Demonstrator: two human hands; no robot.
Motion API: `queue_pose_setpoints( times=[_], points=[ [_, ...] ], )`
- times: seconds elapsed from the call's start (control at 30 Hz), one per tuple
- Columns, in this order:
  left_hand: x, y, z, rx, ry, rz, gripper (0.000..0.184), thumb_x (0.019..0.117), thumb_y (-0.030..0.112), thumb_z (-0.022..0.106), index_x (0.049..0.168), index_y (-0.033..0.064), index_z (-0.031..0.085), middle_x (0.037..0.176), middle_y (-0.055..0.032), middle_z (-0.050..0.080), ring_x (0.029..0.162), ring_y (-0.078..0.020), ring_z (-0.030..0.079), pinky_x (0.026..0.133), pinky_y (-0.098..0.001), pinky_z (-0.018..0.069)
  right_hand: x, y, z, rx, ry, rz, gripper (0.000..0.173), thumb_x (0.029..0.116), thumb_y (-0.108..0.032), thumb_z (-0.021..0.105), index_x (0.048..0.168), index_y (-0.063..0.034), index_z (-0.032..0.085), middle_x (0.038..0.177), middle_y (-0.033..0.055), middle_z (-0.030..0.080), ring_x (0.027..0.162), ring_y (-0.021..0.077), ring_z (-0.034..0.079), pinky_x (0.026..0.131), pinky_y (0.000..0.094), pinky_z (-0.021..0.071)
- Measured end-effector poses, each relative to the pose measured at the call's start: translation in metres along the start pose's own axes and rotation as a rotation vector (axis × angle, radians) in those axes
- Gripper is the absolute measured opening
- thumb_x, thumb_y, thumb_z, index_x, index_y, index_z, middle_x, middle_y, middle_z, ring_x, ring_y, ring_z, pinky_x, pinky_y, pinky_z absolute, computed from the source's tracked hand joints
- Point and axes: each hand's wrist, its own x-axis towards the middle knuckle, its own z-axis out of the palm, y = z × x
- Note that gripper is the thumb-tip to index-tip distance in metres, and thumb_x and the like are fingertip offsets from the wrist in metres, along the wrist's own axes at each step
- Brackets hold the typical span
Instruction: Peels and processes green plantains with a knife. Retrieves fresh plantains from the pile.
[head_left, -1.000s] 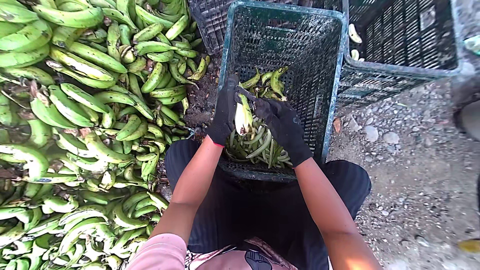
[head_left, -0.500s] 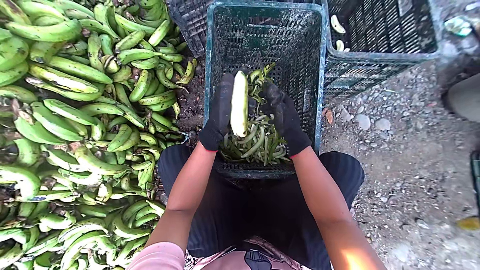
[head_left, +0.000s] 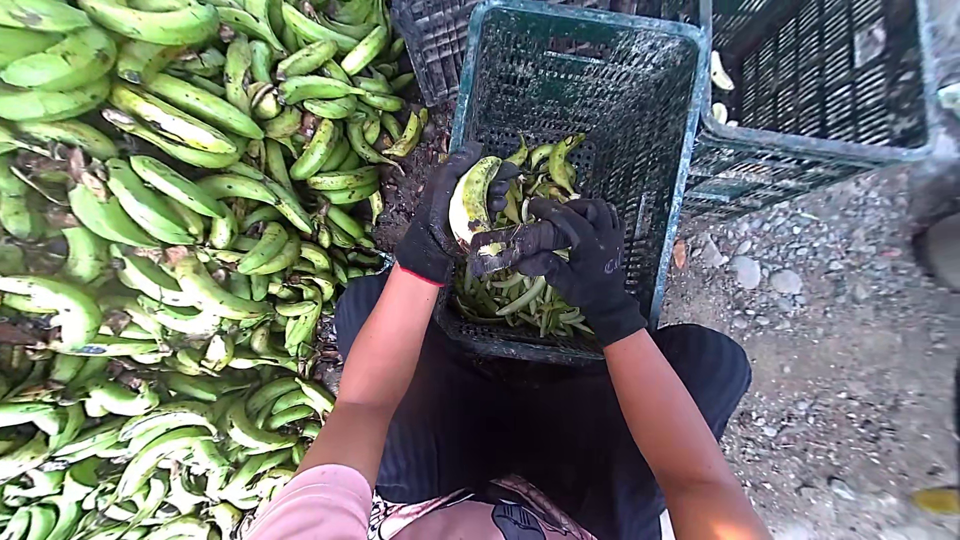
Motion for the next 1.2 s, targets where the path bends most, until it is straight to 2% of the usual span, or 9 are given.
queue_pose_setpoints(
  times=[0.13,0.4,0.5,0.6,0.73,0.83,0.93,1.07,1.2],
  points=[
    [-0.006,-0.002,0.003,0.301,0.098,0.157,0.04,0.1115,0.033,0.028,0.119,0.0069,0.057,0.095,-0.0061,0.069,0.065,-0.0104,0.064,0.057,-0.0241,0.0559,0.001,-0.006,-0.007,0.045,-0.187,0.165,0.085,0.0857,-0.087,0.036,0.133,-0.0246,0.07,0.116,0.0188,0.067,0.109,0.04,0.061,0.089,0.065,0.0427],
    [0.0,-0.006,0.002,0.525,0.202,0.294,0.041,0.112,0.036,0.027,0.125,0.0067,0.053,0.091,-0.004,0.065,0.069,-0.0095,0.064,0.062,-0.0267,0.0585,0.006,-0.008,-0.004,0.094,-0.33,0.369,0.074,0.0891,-0.078,0.045,0.138,-0.0266,0.066,0.13,0.0185,0.065,0.121,0.0419,0.058,0.092,0.0701,0.0412],
    [-0.002,-0.022,0.008,0.831,0.243,0.487,0.048,0.112,0.029,0.023,0.133,-0.0034,0.052,0.107,-0.009,0.06,0.095,-0.0071,0.06,0.088,-0.0277,0.0528,0.011,-0.006,-0.004,0.138,-0.336,0.51,0.07,0.0928,-0.073,0.045,0.14,-0.025,0.064,0.131,0.0181,0.064,0.122,0.0395,0.058,0.095,0.0685,0.0419],
    [0.005,-0.032,0.009,0.835,0.266,0.566,0.054,0.1123,0.032,0.017,0.133,-0.0025,0.053,0.108,-0.0087,0.062,0.098,-0.0082,0.062,0.09,-0.0291,0.0545,0.011,-0.004,0.001,0.227,-0.282,0.615,0.069,0.0955,-0.07,0.046,0.138,-0.0193,0.065,0.127,0.0146,0.066,0.118,0.0333,0.061,0.095,0.0631,0.0464],
    [-0.007,-0.045,0.02,1.028,0.097,0.517,0.054,0.1119,0.029,0.023,0.146,-0.0048,0.046,0.141,-0.018,0.055,0.128,-0.0095,0.053,0.112,-0.0274,0.0411,0.017,0.014,0.0,0.459,-0.243,0.766,0.058,0.104,-0.058,0.041,0.129,-0.0116,0.065,0.106,0.0069,0.07,0.095,0.0175,0.067,0.086,0.0475,0.0546],
    [-0.012,-0.05,0.02,1.016,-0.069,0.491,0.05,0.1095,0.026,0.031,0.148,-0.0038,0.045,0.14,-0.0148,0.058,0.12,-0.0059,0.059,0.105,-0.0249,0.0473,0.018,0.013,-0.009,0.499,-0.225,0.815,0.049,0.1076,-0.048,0.038,0.117,-0.0084,0.065,0.095,0.0061,0.067,0.084,0.0156,0.065,0.076,0.0439,0.0534],
    [-0.004,-0.047,0.019,0.871,-0.15,0.427,0.054,0.108,0.033,0.028,0.154,0.0046,0.035,0.113,-0.0075,0.065,0.08,-0.014,0.068,0.068,-0.0348,0.062,0.019,0.016,-0.011,0.557,-0.205,0.863,0.046,0.1088,-0.045,0.037,0.117,-0.0088,0.064,0.092,0.0051,0.063,0.081,0.0156,0.062,0.073,0.043,0.0528],
    [-0.005,-0.032,0.017,0.843,-0.076,0.439,0.05,0.11,0.032,0.022,0.151,0.0077,0.036,0.103,-0.0029,0.066,0.076,-0.0126,0.068,0.064,-0.0312,0.0617,0.015,0.018,-0.016,0.449,-0.191,0.729,0.055,0.1036,-0.055,0.043,0.129,-0.0114,0.065,0.109,0.006,0.07,0.098,0.0154,0.067,0.088,0.0444,0.0543],
    [-0.008,-0.032,0.003,1.006,-0.07,0.532,0.051,0.1109,0.033,0.021,0.146,0.0024,0.043,0.108,-0.007,0.065,0.088,-0.0117,0.066,0.078,-0.0326,0.0601,0.017,0.011,-0.023,0.253,-0.27,0.631,0.066,0.0979,-0.069,0.041,0.128,-0.0168,0.068,0.119,0.0085,0.069,0.111,0.0246,0.064,0.093,0.0584,0.0478]
  ],
)
